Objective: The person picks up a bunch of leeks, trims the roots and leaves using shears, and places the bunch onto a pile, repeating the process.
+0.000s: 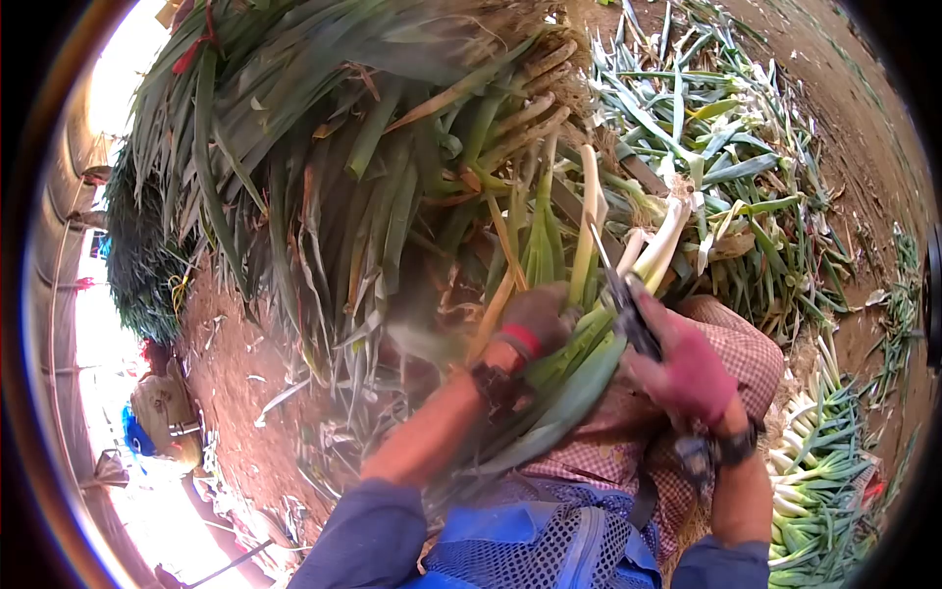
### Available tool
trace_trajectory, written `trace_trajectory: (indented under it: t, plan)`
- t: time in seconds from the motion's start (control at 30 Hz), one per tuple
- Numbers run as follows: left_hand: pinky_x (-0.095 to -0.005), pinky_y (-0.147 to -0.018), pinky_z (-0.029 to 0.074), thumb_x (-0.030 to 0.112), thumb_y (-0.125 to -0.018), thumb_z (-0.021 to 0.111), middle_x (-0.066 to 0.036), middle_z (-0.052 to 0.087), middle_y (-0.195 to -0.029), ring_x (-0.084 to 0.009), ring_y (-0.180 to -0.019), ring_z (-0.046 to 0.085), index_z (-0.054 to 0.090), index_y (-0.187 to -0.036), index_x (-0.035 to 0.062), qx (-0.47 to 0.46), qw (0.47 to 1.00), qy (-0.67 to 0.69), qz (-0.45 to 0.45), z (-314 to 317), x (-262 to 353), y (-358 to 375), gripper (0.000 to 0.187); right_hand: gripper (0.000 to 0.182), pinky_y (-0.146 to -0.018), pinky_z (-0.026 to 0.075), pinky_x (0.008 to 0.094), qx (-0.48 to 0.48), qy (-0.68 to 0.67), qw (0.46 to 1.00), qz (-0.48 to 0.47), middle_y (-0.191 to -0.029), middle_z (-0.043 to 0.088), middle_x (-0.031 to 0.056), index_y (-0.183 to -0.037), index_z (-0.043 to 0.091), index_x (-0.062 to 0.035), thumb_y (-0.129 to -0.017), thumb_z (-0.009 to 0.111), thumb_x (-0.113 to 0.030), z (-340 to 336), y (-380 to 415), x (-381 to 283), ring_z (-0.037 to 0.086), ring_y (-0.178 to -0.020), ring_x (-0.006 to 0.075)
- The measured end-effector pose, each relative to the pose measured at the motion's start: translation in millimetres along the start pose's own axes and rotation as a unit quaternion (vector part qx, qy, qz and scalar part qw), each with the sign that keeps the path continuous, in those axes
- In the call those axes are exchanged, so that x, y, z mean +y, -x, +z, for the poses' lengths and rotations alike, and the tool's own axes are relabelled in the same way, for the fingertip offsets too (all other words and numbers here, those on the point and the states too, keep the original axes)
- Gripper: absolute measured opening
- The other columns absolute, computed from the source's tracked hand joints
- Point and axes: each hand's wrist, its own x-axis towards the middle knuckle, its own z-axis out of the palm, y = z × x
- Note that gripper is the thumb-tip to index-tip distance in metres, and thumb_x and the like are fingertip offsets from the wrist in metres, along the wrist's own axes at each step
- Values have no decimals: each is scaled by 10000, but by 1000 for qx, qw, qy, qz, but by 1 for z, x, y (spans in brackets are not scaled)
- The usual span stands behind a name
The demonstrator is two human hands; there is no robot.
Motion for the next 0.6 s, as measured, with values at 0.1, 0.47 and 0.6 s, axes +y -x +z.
trace_trajectory:
  t: [0.1,0.47,0.6]
  plan:
    - [-503,-810,542,307,-953,704,-200,731,-952,-412,-922,709,699,-1095,57,24,997,-36,58,8,2,7,288,709,-810,576,433,-22,71,997,24,-967,722,234,-1515,487,-11,-900,695,-297,-4,-65,-2,729,-850,343]
    - [-424,-841,566,232,-915,661,-152,750,-956,-338,-904,725,753,-1059,72,-91,991,-24,98,0,9,-27,234,543,-770,610,439,173,176,964,102,-953,758,206,-1452,554,-115,-938,642,-267,-56,-93,101,753,-833,331]
    - [-353,-908,562,210,-911,668,-125,787,-1049,-242,-954,747,757,-1214,61,-58,990,121,51,-9,-47,-55,349,651,-808,608,431,40,54,998,-13,-1017,764,235,-1552,481,-113,-943,656,-261,-18,-68,36,768,-917,346]
